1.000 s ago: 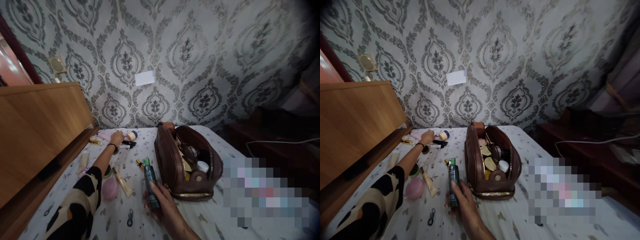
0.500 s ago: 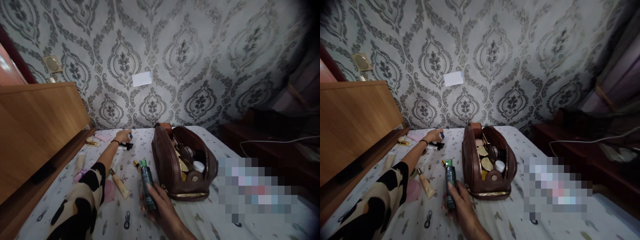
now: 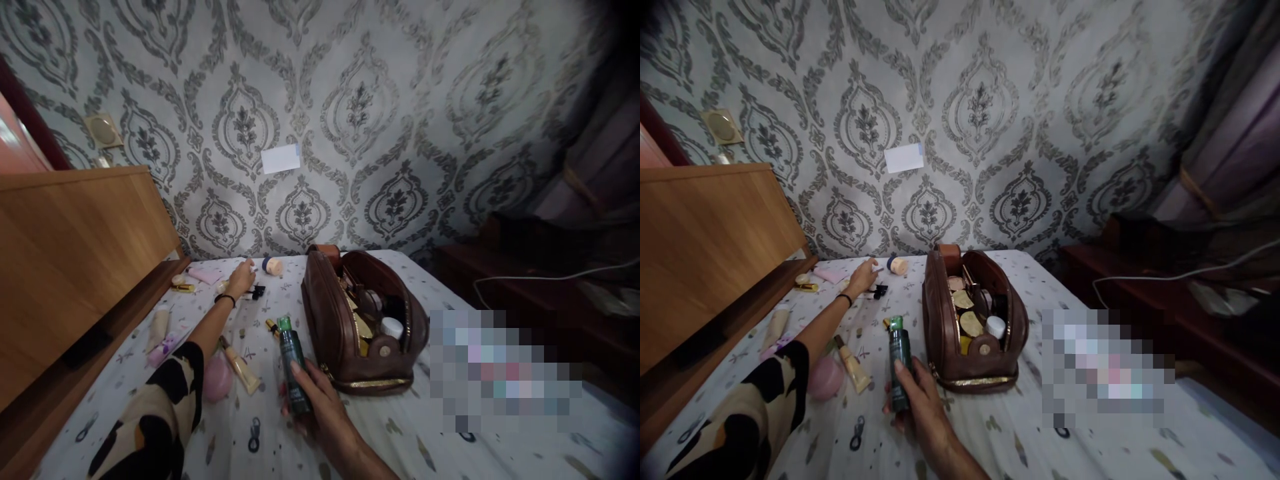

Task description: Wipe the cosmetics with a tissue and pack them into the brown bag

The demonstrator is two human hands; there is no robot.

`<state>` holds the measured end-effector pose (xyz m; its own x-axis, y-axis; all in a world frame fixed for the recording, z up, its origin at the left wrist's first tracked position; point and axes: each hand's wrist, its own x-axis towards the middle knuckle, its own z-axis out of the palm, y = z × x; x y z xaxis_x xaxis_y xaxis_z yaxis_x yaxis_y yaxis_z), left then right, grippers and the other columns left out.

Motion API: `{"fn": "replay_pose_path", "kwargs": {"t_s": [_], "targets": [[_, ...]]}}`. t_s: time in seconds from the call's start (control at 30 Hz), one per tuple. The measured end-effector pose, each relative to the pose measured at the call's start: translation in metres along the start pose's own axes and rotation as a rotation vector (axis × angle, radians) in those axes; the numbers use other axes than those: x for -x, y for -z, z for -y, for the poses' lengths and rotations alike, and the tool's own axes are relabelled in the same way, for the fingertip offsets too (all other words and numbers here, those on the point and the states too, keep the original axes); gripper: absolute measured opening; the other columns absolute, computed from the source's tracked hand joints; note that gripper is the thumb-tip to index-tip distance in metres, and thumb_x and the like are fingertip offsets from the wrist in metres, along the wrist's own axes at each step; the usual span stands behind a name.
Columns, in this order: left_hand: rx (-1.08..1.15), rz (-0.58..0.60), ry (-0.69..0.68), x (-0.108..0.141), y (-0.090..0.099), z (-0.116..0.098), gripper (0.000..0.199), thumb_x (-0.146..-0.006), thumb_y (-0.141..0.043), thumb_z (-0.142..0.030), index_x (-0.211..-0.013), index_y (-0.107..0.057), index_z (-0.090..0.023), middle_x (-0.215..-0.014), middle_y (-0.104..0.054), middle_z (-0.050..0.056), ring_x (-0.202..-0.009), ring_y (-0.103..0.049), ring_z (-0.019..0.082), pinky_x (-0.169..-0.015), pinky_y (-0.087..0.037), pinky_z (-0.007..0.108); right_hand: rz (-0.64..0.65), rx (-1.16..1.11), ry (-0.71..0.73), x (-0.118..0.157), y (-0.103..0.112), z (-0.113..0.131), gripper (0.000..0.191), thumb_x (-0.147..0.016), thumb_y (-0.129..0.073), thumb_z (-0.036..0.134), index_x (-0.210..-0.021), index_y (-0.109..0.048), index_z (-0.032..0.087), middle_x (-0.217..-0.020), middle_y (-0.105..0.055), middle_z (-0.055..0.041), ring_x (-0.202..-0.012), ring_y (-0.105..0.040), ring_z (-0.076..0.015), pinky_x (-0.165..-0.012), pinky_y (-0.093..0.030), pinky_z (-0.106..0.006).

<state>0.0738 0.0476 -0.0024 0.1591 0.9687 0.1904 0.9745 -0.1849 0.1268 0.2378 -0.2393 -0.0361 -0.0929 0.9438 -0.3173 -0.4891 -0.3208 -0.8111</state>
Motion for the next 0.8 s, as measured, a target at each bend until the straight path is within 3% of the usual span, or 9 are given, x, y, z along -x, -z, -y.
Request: {"fn": "replay_pose_path", "kwargs": {"t_s": [0.1, 0.23, 0.33, 0.57, 0.7, 0.8], "targets": [[-0.018, -0.013, -0.127, -0.018, 0.004, -0.021, 0.037, -0.095, -0.059, -0.034, -0.129, -0.056, -0.02, -0.133, -0.057, 0.011, -0.112, -0.061, 0.025, -0.093, -0.053, 0.047, -0.003, -0.015, -0.009, -0.001, 0.001, -0.001, 0.071, -0.055, -0.076, 0.076, -0.092, -0.054, 0.019, -0.064, -0.061, 0.0027, -0.046, -0.058, -0.0105, -0.032, -0.028, -0.015], [-0.069, 0.075, -0.331, -0.046, 0.003, -0.05, 0.036, -0.094, -0.061, -0.034, -0.126, -0.057, -0.018, -0.131, -0.058, 0.01, -0.111, -0.061, 0.025, -0.092, -0.054, 0.047, -0.007, -0.028, -0.023, -0.004, 0.004, -0.004, 0.072, -0.057, -0.075, 0.076, -0.096, -0.054, 0.019, -0.063, -0.06, 0.0035, -0.044, -0.058, -0.0102, -0.032, -0.026, -0.015], [-0.121, 0.125, -0.397, -0.058, 0.0, -0.058, 0.037, -0.093, -0.061, -0.035, -0.126, -0.057, -0.018, -0.128, -0.06, 0.01, -0.109, -0.062, 0.024, -0.091, -0.054, 0.046, -0.004, -0.047, -0.031, -0.007, 0.005, -0.008, 0.073, -0.057, -0.075, 0.076, -0.098, -0.054, 0.02, -0.063, -0.06, 0.0038, -0.043, -0.058, -0.0103, -0.032, -0.025, -0.015], [-0.248, 0.172, -0.399, -0.049, 0.017, -0.031, 0.038, -0.093, -0.061, -0.035, -0.127, -0.057, -0.018, -0.129, -0.059, 0.01, -0.111, -0.061, 0.025, -0.092, -0.053, 0.048, -0.016, -0.043, -0.046, -0.014, 0.005, -0.011, 0.084, -0.046, -0.075, 0.082, -0.097, -0.052, 0.019, -0.06, -0.056, 0.0054, -0.04, -0.055, -0.011, -0.03, -0.025, -0.017], [-0.292, 0.187, -0.389, -0.037, 0.034, -0.016, 0.038, -0.093, -0.062, -0.034, -0.126, -0.057, -0.017, -0.132, -0.058, 0.011, -0.114, -0.06, 0.026, -0.095, -0.052, 0.049, 0.029, 0.017, 0.002, -0.008, 0.003, -0.005, 0.076, -0.054, -0.073, 0.079, -0.094, -0.054, 0.018, -0.062, -0.059, 0.0043, -0.043, -0.056, -0.0101, -0.032, -0.029, -0.016], [-0.277, 0.188, -0.393, -0.027, 0.04, -0.018, 0.035, -0.093, -0.061, -0.033, -0.124, -0.059, -0.018, -0.132, -0.058, 0.011, -0.113, -0.06, 0.025, -0.095, -0.052, 0.048, 0.029, 0.03, 0.026, -0.004, 0.002, -0.003, 0.07, -0.059, -0.073, 0.076, -0.095, -0.054, 0.019, -0.064, -0.061, 0.0034, -0.045, -0.057, -0.0101, -0.033, -0.029, -0.016]]}}
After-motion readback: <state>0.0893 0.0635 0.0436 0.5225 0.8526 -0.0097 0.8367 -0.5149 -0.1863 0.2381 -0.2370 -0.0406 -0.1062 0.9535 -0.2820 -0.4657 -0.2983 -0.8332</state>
